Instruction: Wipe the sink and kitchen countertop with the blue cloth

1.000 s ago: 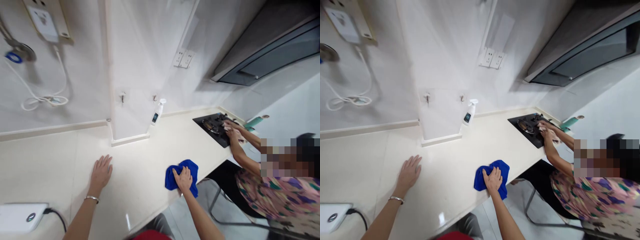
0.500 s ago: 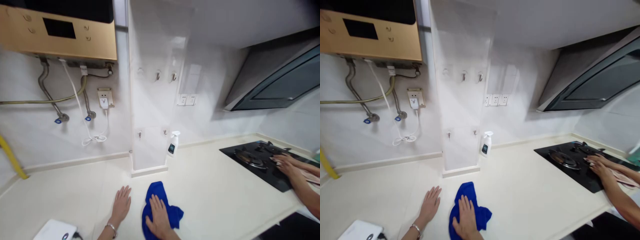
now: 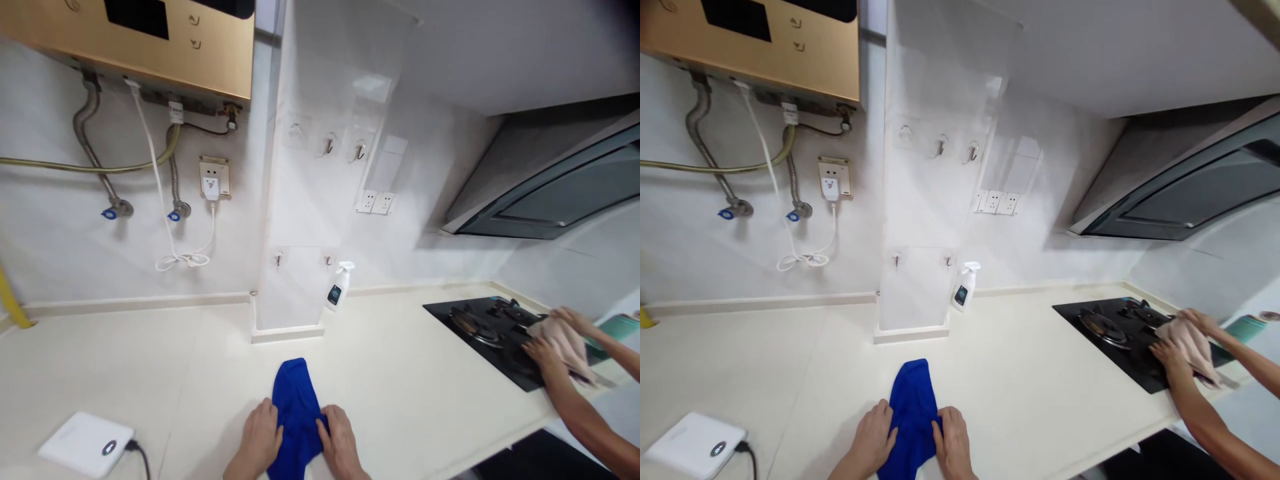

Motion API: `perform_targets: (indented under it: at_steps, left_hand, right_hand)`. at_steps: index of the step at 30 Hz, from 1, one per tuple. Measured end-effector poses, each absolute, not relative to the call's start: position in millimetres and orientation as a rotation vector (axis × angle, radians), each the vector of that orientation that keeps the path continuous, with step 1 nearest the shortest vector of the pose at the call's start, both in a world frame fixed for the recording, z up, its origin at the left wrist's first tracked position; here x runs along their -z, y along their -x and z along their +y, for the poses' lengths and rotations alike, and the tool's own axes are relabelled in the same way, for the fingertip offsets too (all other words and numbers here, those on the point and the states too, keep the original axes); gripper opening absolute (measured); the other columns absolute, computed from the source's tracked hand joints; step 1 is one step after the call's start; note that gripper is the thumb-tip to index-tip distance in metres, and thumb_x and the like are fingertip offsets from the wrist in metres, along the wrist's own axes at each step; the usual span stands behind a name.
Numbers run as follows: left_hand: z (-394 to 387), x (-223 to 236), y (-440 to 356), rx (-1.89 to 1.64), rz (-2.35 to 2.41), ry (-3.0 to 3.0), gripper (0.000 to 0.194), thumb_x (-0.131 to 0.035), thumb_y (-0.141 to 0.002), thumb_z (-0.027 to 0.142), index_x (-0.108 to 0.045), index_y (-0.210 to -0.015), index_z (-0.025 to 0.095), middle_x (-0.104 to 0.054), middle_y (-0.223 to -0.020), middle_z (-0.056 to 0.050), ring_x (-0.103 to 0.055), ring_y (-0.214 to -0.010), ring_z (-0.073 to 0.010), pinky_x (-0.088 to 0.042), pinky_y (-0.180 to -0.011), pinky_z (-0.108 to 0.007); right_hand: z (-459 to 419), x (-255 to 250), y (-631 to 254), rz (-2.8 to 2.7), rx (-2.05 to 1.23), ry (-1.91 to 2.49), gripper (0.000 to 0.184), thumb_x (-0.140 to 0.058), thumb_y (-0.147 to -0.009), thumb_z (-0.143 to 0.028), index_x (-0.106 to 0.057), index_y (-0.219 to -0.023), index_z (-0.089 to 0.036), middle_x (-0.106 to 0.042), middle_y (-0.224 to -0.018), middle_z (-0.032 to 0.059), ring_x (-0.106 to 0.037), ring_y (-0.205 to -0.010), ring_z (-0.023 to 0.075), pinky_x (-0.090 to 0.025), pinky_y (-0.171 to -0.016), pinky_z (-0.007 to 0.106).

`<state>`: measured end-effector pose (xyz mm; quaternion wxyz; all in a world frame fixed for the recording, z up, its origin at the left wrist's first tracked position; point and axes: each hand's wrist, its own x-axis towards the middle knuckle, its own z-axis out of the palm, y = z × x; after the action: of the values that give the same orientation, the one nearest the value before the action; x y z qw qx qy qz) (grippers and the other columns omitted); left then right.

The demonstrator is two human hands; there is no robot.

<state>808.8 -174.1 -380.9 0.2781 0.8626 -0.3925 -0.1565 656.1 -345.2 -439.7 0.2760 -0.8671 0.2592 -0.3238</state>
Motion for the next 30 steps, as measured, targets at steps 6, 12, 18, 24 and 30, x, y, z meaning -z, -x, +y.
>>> perform_targets:
  at_steps: [6, 12, 18, 24, 30]
  left_hand:
    - [-171, 365, -824, 0.489, -0.736, -1.921, 0.044, -0.032, -0.089, 0.059, -0.057, -0.089, 0.022, -0.068, -0.093, -0.009, -0.065, -0.093, -0.0249, -0.05, -0.091, -0.04]
    - [-169, 312, -855, 0.359, -0.572, -1.642, 0.051, -0.043, -0.083, 0.072, -0.054, -0.087, 0.023, -0.064, -0.085, -0.003, -0.061, -0.086, -0.0215, -0.05, -0.084, -0.035]
    - [-180, 262, -871, 0.415, -0.505, -1.349, 0.059, -0.068, -0.074, 0.063, -0.053, -0.114, 0.022, -0.068, -0.108, -0.007, -0.065, -0.099, -0.0223, -0.053, -0.089, -0.035]
    - [-201, 250, -882, 0.338, -0.63, -1.348, 0.062, -0.065, -0.077, 0.058, -0.048, -0.122, 0.02, -0.067, -0.117, -0.009, -0.064, -0.109, -0.0229, -0.05, -0.1, -0.039]
    - [-193, 319, -894, 0.414, -0.431, -1.658, 0.058, -0.051, -0.08, 0.046, -0.047, -0.128, 0.015, -0.065, -0.123, -0.017, -0.064, -0.112, -0.0269, -0.05, -0.101, -0.046]
  right_hand:
    - [-374, 381, -669, 0.765, 0.809, 1.972, 0.044, -0.051, -0.087, -0.062, -0.066, -0.088, -0.021, -0.071, -0.085, 0.006, -0.066, -0.082, 0.0239, -0.054, -0.079, 0.037]
    - [-382, 318, -683, 0.663, 0.857, 1.961, 0.037, -0.057, -0.085, -0.056, -0.069, -0.093, -0.022, -0.072, -0.096, 0.0048, -0.065, -0.094, 0.0229, -0.051, -0.088, 0.034]
    - [-372, 266, -692, 0.584, 0.909, 1.939, 0.033, -0.059, -0.084, -0.054, -0.069, -0.09, -0.022, -0.07, -0.093, 0.0048, -0.063, -0.094, 0.0228, -0.049, -0.087, 0.034]
    - [-393, 258, -690, 0.625, 1.049, 1.962, 0.033, -0.056, -0.086, -0.051, -0.069, -0.093, -0.021, -0.07, -0.096, 0.0062, -0.062, -0.095, 0.0222, -0.049, -0.09, 0.036]
    - [-400, 324, -674, 0.645, 1.011, 2.164, 0.031, -0.05, -0.081, -0.033, -0.069, -0.103, -0.023, -0.068, -0.109, 0.0082, -0.065, -0.099, 0.0234, -0.055, -0.09, 0.042]
